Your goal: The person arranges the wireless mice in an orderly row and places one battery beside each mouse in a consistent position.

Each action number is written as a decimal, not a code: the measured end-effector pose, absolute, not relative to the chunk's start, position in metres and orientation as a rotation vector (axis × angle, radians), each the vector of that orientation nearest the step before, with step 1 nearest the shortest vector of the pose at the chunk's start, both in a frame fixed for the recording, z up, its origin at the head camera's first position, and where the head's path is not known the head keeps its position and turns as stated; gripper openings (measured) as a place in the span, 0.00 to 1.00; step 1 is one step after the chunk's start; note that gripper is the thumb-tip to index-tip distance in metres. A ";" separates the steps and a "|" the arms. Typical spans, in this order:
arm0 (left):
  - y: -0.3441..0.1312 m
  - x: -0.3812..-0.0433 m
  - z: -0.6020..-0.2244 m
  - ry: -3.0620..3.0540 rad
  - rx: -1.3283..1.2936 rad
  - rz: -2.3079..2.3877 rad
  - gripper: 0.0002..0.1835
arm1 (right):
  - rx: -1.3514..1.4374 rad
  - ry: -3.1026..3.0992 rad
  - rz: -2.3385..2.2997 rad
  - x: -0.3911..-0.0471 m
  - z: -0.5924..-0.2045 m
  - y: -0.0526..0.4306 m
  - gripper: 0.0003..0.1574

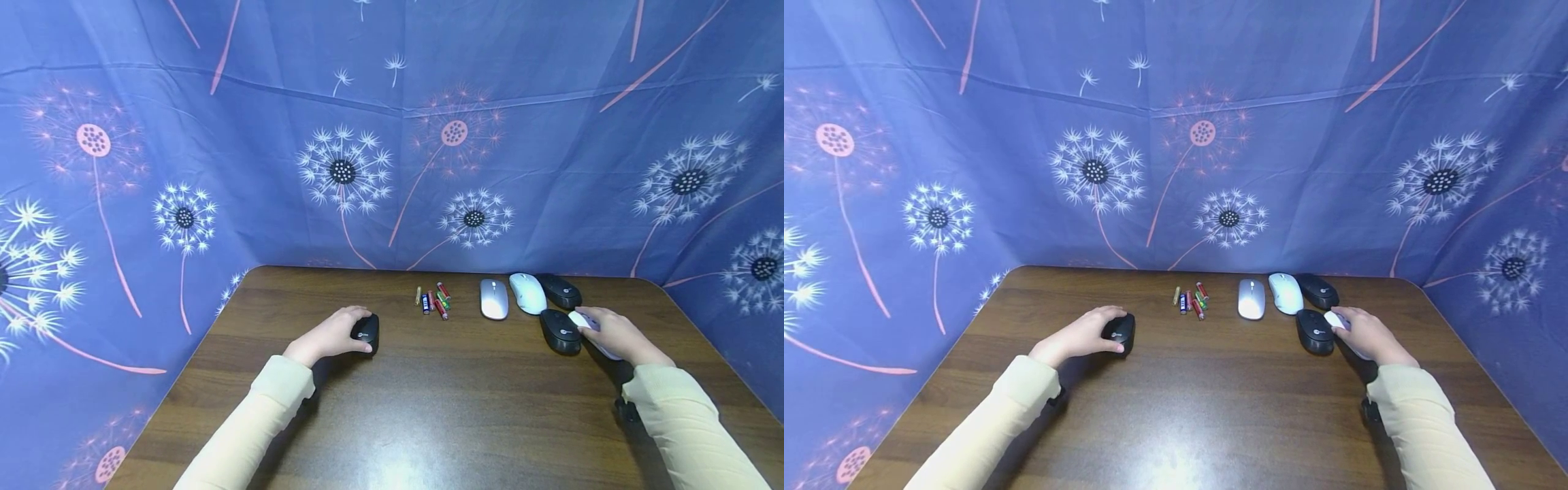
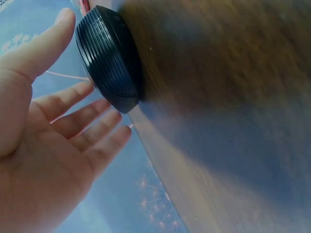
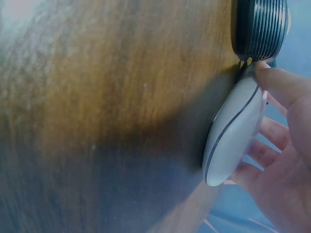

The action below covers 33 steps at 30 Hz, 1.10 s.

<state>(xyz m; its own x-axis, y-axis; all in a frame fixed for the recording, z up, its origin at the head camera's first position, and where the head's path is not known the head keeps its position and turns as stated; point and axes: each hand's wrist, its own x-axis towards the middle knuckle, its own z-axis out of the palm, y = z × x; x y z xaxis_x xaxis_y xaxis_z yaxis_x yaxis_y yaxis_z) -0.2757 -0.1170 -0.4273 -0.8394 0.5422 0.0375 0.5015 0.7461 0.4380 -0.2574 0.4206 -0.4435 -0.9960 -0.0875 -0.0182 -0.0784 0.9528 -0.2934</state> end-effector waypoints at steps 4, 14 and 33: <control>-0.120 -0.275 -0.427 2.836 0.897 0.688 0.35 | -0.152 3.079 -0.464 -0.258 -0.445 0.420 0.33; -0.119 -0.276 -0.428 2.833 0.881 0.675 0.32 | -0.198 3.130 -0.405 -0.258 -0.449 0.421 0.31; -0.112 -0.279 -0.421 2.828 0.834 0.652 0.31 | -0.227 3.123 -0.396 -0.257 -0.444 0.422 0.33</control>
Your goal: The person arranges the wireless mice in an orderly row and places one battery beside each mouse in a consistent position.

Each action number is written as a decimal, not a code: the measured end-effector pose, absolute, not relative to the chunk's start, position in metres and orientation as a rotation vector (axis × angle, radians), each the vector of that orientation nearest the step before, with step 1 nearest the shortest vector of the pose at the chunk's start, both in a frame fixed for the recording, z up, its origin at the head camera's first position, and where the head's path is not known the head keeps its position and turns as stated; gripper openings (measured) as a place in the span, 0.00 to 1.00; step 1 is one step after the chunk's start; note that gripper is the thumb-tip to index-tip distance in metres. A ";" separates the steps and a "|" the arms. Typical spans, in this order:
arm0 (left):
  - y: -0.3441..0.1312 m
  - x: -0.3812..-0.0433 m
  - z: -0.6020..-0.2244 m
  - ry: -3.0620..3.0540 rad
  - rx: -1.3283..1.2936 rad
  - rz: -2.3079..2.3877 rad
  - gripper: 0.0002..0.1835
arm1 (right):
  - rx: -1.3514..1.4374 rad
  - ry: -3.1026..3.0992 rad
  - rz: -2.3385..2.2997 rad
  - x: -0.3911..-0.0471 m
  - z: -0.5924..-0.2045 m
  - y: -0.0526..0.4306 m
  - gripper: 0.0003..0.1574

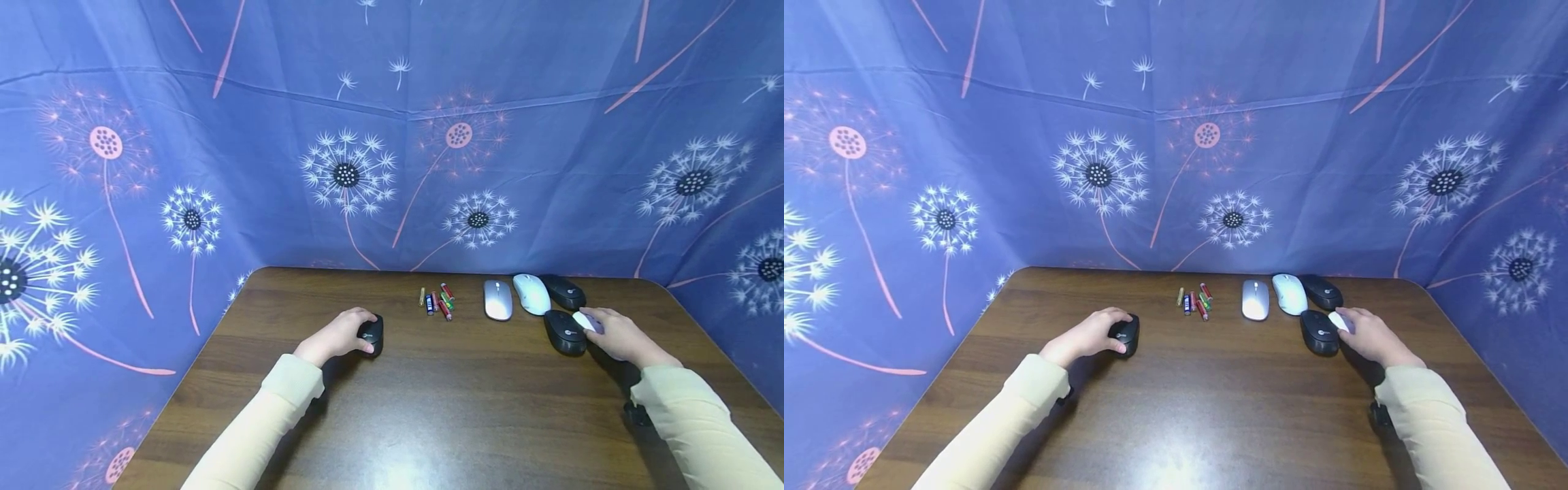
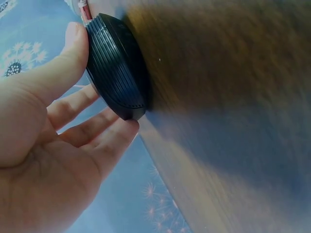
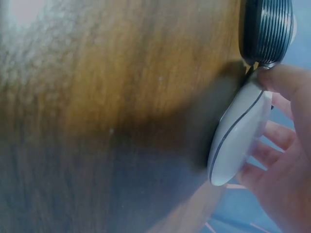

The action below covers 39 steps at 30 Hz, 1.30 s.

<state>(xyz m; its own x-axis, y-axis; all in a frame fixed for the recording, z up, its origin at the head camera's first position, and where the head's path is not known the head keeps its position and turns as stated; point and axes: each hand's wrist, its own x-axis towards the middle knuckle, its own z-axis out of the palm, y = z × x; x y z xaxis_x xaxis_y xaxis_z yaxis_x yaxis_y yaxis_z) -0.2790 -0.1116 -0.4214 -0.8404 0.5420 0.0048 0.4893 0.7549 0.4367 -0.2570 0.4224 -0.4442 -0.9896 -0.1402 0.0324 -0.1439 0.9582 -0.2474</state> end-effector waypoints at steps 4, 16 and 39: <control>-0.112 -0.279 -0.421 2.822 0.819 0.649 0.31 | 0.220 -3.087 0.394 -0.259 -0.444 0.423 0.33; -0.109 -0.278 -0.422 2.832 0.783 0.648 0.31 | 0.180 -3.081 0.371 -0.262 -0.440 0.424 0.33; -0.108 -0.275 -0.425 2.845 0.754 0.669 0.30 | 0.158 -3.116 0.406 -0.260 -0.403 0.410 0.35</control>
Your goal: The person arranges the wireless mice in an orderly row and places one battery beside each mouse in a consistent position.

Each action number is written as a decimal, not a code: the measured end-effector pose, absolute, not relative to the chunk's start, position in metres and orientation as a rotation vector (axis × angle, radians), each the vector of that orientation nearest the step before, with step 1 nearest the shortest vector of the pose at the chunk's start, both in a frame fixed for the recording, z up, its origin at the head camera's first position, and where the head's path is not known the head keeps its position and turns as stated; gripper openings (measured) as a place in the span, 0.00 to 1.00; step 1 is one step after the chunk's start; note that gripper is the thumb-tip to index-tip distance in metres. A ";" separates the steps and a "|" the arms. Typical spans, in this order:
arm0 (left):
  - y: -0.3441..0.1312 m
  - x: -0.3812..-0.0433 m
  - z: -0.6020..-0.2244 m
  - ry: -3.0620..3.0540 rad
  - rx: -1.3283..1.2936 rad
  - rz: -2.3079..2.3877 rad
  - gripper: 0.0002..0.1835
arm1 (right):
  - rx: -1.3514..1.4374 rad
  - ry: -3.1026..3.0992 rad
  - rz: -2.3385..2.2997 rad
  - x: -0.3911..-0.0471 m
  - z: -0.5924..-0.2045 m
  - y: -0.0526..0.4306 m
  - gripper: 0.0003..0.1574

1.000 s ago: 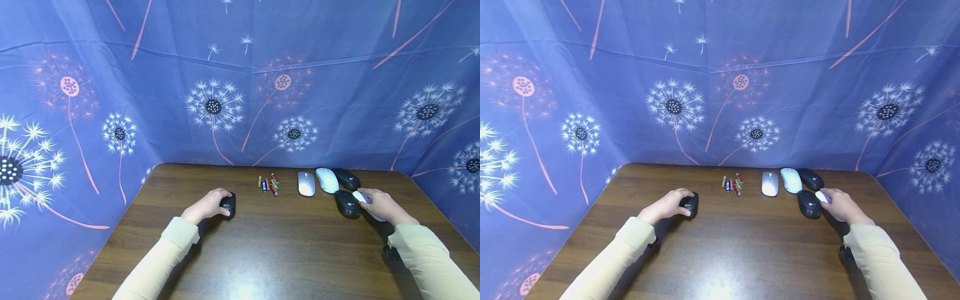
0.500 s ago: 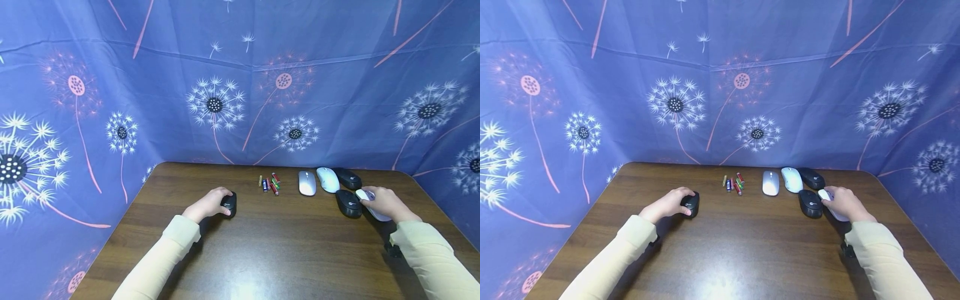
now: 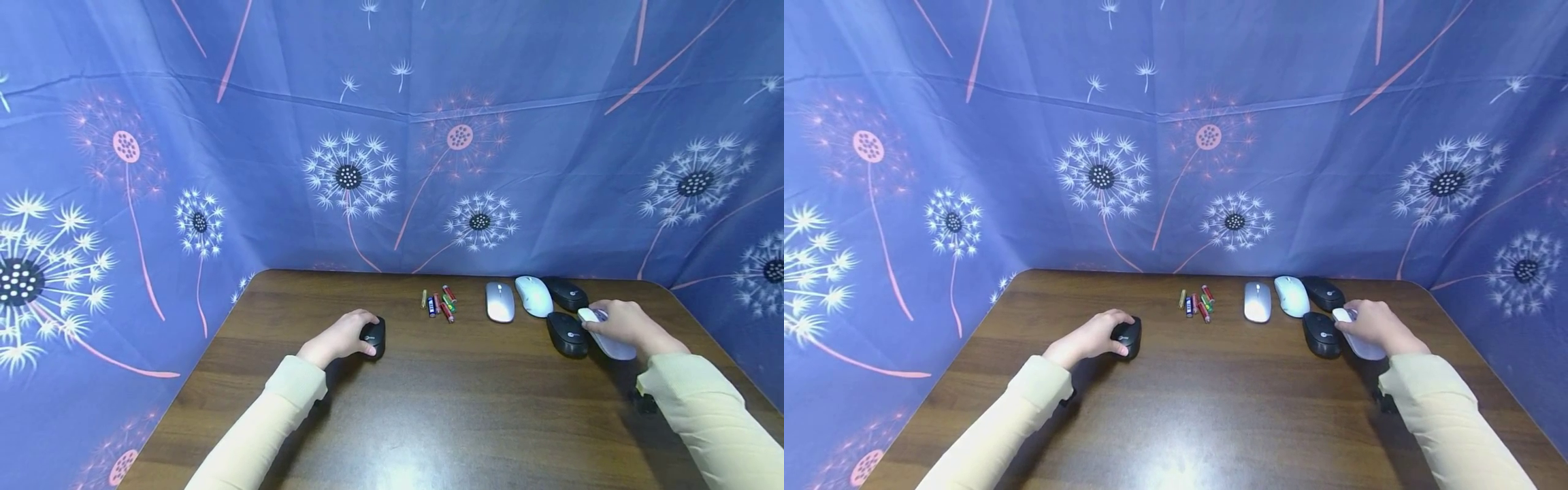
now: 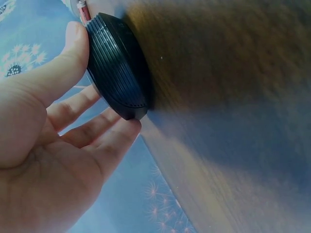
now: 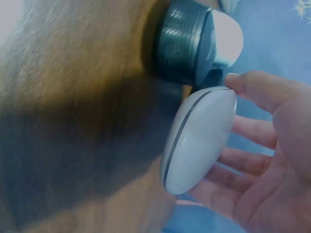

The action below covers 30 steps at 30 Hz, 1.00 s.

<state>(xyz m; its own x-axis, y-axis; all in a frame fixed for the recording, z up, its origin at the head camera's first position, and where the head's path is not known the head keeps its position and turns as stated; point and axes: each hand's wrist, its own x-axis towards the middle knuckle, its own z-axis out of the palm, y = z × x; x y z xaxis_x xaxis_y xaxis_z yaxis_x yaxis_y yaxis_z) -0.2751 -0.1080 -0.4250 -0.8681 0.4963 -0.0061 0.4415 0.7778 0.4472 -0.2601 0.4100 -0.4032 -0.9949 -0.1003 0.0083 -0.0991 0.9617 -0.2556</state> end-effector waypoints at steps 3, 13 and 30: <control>-0.108 -0.276 -0.426 2.845 0.756 0.666 0.30 | -0.146 3.108 -0.395 -0.260 -0.398 0.405 0.36; -0.108 -0.277 -0.427 2.837 0.755 0.635 0.31 | -0.103 3.125 -0.381 -0.256 -0.377 0.385 0.39; -0.106 -0.274 -0.424 2.852 0.730 0.660 0.31 | -0.060 3.153 -0.418 -0.251 -0.356 0.345 0.42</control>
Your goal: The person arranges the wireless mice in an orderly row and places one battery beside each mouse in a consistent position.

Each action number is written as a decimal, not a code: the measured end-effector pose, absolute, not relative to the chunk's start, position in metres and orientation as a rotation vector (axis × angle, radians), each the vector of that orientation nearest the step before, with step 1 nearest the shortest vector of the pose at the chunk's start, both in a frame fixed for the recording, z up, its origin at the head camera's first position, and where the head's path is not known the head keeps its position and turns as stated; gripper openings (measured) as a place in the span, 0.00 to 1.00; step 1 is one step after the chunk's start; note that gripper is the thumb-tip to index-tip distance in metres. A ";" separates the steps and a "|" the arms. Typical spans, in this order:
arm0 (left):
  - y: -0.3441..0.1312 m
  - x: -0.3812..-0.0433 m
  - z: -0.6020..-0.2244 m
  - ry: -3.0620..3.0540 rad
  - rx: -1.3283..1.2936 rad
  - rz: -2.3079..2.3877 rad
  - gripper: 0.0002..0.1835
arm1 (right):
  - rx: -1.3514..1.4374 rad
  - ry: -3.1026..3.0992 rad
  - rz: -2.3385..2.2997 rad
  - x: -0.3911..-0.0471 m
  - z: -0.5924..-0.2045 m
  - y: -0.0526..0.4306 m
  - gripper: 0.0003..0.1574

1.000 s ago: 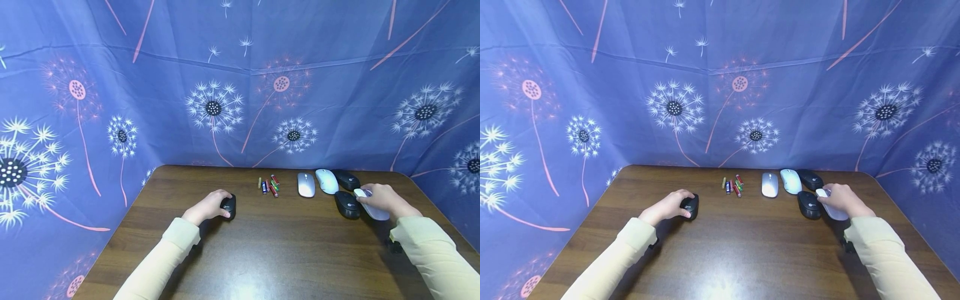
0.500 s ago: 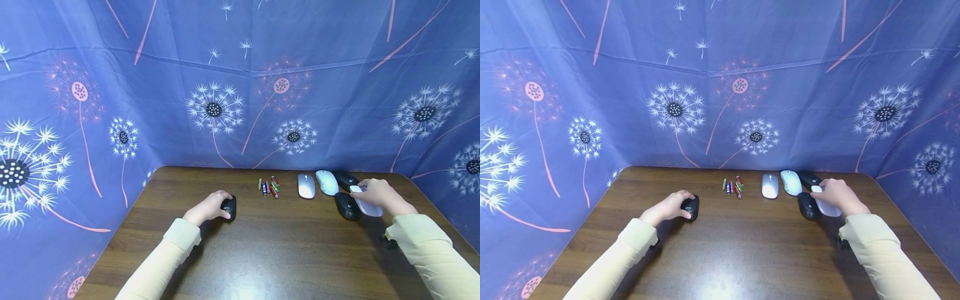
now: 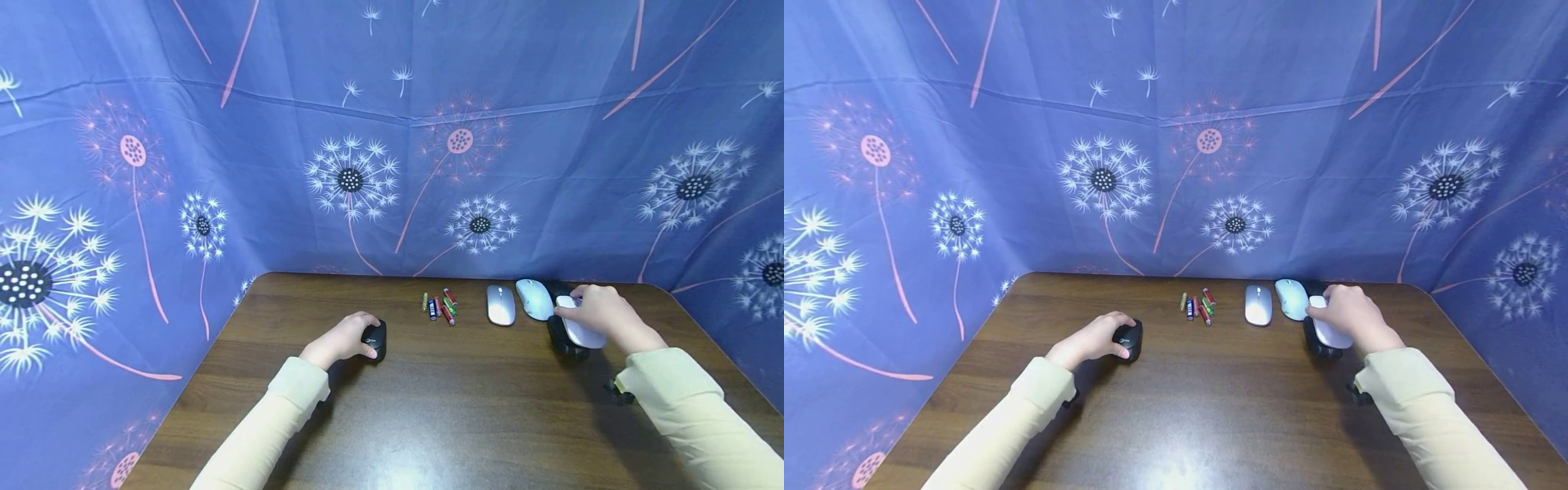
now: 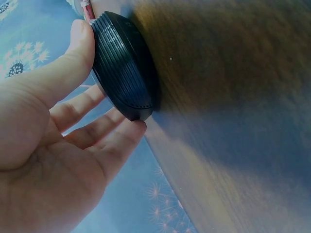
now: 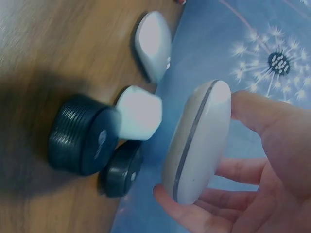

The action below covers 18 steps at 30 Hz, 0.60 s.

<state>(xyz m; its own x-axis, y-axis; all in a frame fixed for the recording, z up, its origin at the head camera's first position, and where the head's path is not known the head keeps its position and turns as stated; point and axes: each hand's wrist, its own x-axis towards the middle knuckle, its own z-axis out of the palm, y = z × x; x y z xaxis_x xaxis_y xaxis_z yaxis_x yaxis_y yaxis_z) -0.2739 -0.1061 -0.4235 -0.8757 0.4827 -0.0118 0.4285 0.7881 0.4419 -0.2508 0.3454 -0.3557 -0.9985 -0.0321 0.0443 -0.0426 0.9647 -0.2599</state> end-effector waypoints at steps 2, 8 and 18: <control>-0.106 -0.274 -0.424 2.852 0.735 0.658 0.31 | 0.056 -3.074 0.401 -0.250 -0.352 0.340 0.41; -0.106 -0.275 -0.423 2.844 0.724 0.632 0.31 | 0.037 -3.091 0.393 -0.247 -0.343 0.322 0.42; -0.105 -0.276 -0.423 2.823 0.690 0.623 0.32 | 0.051 -3.051 0.408 -0.247 -0.338 0.292 0.42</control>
<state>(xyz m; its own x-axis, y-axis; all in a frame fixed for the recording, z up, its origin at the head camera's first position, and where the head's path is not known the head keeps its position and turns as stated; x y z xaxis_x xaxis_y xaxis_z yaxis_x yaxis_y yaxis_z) -0.2756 -0.1049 -0.4226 -0.8788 0.4729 -0.0634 0.4023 0.8059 0.4344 -0.2469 0.2921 -0.3382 -0.9974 -0.0246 0.0671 -0.0413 0.9644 -0.2612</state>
